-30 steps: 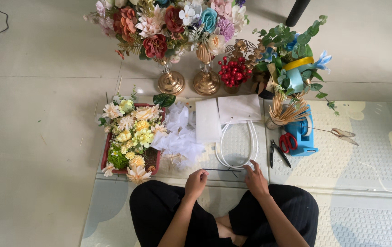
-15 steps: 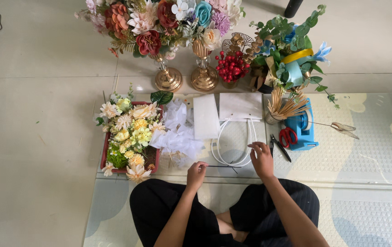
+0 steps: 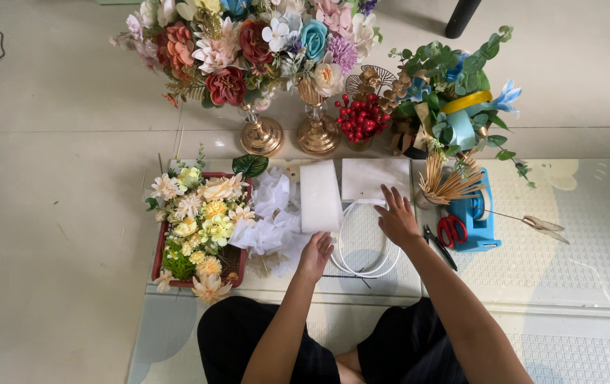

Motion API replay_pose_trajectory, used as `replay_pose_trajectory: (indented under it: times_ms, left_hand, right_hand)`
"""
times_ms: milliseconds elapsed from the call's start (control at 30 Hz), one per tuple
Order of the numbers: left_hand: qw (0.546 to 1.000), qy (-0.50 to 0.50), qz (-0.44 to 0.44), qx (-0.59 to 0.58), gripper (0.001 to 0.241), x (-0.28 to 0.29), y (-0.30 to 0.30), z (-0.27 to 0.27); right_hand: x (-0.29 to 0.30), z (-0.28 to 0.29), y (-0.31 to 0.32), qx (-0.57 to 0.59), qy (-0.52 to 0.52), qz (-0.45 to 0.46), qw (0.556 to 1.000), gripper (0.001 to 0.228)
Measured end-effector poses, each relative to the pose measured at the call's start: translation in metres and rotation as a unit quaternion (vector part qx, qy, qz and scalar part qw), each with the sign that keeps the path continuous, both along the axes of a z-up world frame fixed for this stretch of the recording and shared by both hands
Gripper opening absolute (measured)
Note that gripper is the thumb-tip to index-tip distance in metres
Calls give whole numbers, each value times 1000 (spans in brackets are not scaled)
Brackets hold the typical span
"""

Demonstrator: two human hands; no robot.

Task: The person prepares a small white gift bag by placing a white sheet inside and then attaches white decorative tissue paper to the bag's handle by hand.

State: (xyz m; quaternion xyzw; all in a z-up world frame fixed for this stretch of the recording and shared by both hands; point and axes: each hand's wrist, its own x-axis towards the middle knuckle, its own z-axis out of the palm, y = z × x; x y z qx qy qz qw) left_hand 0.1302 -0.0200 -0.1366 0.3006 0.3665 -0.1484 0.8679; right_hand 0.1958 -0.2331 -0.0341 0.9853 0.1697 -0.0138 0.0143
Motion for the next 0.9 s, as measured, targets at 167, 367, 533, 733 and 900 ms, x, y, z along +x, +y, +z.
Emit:
replay_pose_trajectory:
  times_ms: [167, 367, 533, 733, 900]
  left_hand:
    - [998, 16, 43, -49, 36, 14, 1, -4]
    - [992, 1, 72, -104, 35, 37, 4, -26]
    - [996, -14, 48, -67, 36, 41, 9, -18]
    - [993, -31, -72, 84, 50, -2, 16, 29]
    - [943, -54, -92, 315, 35, -51, 21, 90]
  right_hand:
    - [15, -10, 4, -46, 63, -22, 997, 34]
    - [21, -33, -1, -24, 78, -21, 996, 46]
    - [15, -29, -3, -5, 54, -13, 998, 44]
    - [-8, -8, -7, 7, 44, -11, 999, 43]
    - [-30, 9, -12, 53, 23, -34, 998, 37]
